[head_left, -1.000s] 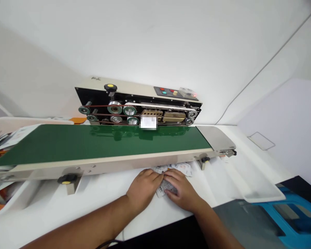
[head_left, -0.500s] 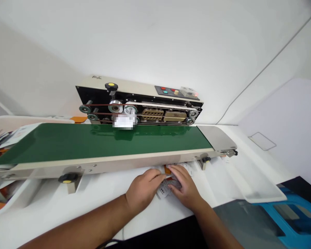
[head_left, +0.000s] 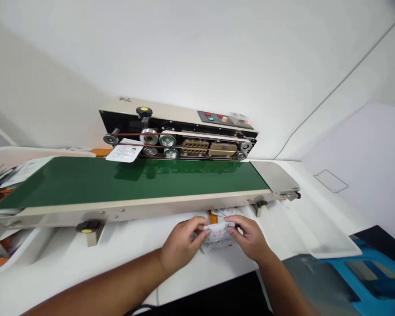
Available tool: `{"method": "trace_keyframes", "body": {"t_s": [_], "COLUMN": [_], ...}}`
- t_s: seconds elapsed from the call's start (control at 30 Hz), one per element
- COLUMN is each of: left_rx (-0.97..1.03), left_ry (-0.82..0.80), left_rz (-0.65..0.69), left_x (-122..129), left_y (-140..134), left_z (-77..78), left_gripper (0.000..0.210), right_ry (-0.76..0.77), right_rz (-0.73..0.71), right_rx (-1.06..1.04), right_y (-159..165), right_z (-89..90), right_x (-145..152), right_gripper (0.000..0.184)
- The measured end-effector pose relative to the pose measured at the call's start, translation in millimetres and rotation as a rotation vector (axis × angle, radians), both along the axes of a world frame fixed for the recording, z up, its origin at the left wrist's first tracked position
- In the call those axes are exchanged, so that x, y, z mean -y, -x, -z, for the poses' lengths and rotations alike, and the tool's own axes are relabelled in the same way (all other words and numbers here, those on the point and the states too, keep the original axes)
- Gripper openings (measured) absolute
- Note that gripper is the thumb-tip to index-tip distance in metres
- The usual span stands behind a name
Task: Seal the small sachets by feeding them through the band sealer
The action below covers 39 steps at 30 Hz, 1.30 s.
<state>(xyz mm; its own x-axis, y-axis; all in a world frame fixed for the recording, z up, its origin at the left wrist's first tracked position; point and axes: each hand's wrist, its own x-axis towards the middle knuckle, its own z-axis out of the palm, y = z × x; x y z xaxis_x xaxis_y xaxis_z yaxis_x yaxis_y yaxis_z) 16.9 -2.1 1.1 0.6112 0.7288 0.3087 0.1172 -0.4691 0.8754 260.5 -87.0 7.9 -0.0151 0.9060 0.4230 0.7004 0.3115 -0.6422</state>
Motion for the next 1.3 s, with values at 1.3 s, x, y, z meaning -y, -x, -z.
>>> {"method": "trace_keyframes", "body": {"t_s": [1.3], "left_rx": [0.115], "left_ry": [0.195], "left_rz": [0.13], "left_x": [2], "left_y": [-5], "left_z": [-7.9], "left_gripper": [0.015], "right_ry": [0.094], "right_rz": [0.471], "right_rx": [-0.888], "right_y": [-85], "right_z": [-109.8], "right_x": [-134], "right_gripper": [0.018]}}
